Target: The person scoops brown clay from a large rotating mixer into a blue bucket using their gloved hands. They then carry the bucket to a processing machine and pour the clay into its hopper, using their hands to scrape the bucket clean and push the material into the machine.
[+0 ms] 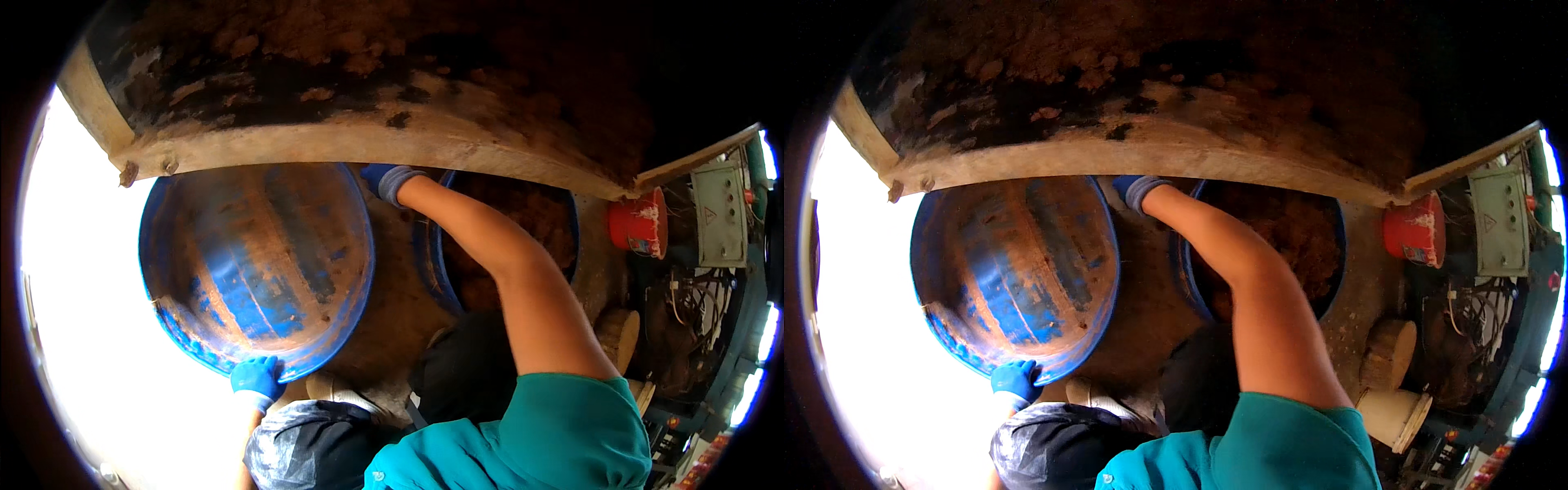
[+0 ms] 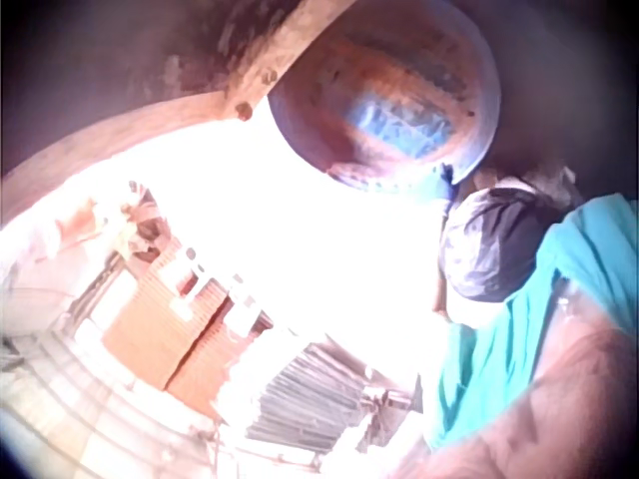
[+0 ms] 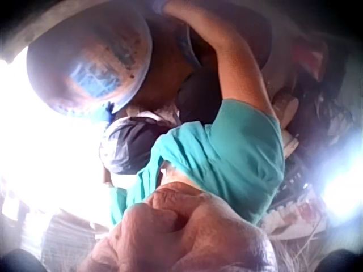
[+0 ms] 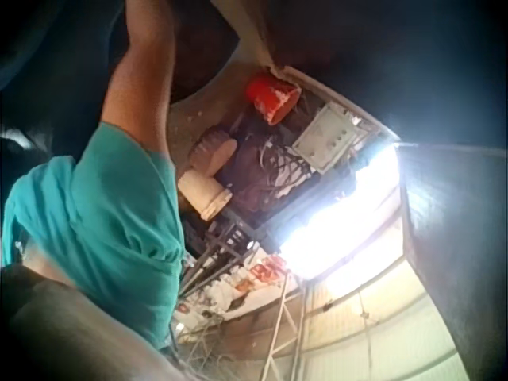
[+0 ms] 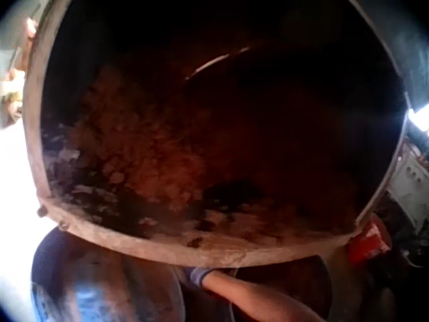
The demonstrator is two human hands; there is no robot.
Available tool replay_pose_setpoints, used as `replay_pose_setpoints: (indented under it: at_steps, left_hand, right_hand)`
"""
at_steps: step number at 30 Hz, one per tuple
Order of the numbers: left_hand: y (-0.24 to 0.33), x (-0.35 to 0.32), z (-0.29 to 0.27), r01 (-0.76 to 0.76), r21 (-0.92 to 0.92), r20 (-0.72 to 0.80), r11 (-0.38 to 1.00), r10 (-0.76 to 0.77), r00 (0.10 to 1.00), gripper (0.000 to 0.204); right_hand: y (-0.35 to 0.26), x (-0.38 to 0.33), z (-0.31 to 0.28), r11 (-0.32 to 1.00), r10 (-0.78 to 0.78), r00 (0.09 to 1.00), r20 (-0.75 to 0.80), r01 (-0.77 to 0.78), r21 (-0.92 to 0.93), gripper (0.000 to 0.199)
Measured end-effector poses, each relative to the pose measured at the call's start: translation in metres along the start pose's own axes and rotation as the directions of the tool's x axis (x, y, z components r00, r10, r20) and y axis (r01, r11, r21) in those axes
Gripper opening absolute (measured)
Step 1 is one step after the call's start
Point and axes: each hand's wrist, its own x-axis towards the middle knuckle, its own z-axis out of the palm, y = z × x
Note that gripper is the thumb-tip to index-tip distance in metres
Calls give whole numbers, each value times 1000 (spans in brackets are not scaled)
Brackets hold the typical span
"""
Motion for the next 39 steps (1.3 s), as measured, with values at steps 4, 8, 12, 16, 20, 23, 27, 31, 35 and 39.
replay_pose_setpoints:
  at_steps: [4, 8, 12, 16, 20, 23, 27, 31, 35, 39]
  left_hand:
    - [0, -6, 1, 47, 15, 14, 999, -47, 999, 14]
    - [3, -9, 2, 58, 8, 7, 998, -58, 998, 14]
    - [4, -7, 6, 65, 56, 58, 996, -68, 996, 14]
    - [0, 1, -2, -84, 118, 235, 989, 55, 970, 19]
    - [5, 2, -22, -216, 84, 366, 973, 171, 915, 45]
    - [18, 31, -50, -320, 80, 607, 944, 209, 767, 66]
    - [28, 94, -57, -474, -154, 564, 867, 471, 679, 63]
    - [61, 153, -71, -394, -146, 746, 907, 363, 559, 70]
    - [66, 190, -67, -553, -161, 729, 817, 476, 491, 70]
    - [107, 182, -83, -490, -187, 778, 851, 433, 455, 54]
  right_hand:
    - [0, 16, 19, 976, 29, 989, 142, -58, 208, 34]
    - [24, 10, 15, 989, -5, 909, 417, -57, 135, 42]
    - [34, -11, 60, 993, 38, 969, 243, -63, 97, 50]
    - [0, -4, 69, 814, 44, 996, -72, 6, 581, 54]
    - [-43, -77, -55, 846, -171, 723, 669, 456, -276, 38]
    - [-19, -124, -109, 897, -395, 814, 426, 442, -12, 23]
    - [14, -160, -152, 926, -363, 888, 282, 310, 216, 17]
    - [61, -181, -168, 854, -437, 875, -210, 477, 208, 19]
    - [94, -187, -192, 950, 302, 712, -634, -167, 264, 33]
    - [185, -216, -205, 829, 389, 408, -826, -546, 120, 48]
